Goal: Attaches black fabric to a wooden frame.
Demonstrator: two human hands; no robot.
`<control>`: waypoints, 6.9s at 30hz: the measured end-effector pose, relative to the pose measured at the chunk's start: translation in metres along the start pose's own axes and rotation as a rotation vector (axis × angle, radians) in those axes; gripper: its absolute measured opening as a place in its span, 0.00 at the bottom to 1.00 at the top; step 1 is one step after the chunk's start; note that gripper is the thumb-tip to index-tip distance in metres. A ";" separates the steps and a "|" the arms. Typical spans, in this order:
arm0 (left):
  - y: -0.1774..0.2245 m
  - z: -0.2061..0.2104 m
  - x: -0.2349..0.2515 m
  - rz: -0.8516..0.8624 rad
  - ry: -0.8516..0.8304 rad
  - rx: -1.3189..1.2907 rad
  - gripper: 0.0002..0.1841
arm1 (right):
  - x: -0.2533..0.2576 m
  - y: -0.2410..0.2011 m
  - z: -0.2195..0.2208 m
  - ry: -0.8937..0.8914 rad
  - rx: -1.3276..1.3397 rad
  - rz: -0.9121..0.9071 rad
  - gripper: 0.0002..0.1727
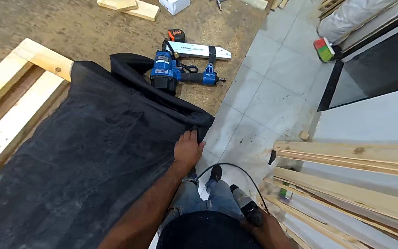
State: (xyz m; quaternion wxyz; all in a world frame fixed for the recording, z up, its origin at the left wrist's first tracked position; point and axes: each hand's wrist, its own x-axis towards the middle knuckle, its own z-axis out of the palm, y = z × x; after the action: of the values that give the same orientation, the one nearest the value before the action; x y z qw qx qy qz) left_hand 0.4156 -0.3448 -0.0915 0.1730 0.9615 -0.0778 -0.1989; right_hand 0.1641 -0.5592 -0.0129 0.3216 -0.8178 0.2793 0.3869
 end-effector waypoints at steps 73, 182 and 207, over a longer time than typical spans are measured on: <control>0.023 0.014 0.044 -0.116 0.188 -0.177 0.24 | 0.120 0.006 -0.119 -0.245 -0.367 -0.145 0.38; -0.086 -0.004 -0.046 -0.306 0.369 -0.128 0.42 | 0.134 -0.177 -0.081 -0.071 -0.241 -0.426 0.28; -0.128 0.029 -0.053 0.109 0.584 -0.066 0.28 | 0.137 -0.166 -0.077 -0.072 -0.122 -0.435 0.19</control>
State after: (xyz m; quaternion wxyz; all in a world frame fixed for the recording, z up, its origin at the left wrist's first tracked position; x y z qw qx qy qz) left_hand 0.3660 -0.2231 -0.1437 0.2297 0.9663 -0.0695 0.0933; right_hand 0.3905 -0.5388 -0.0351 0.3573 -0.8624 0.0609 0.3535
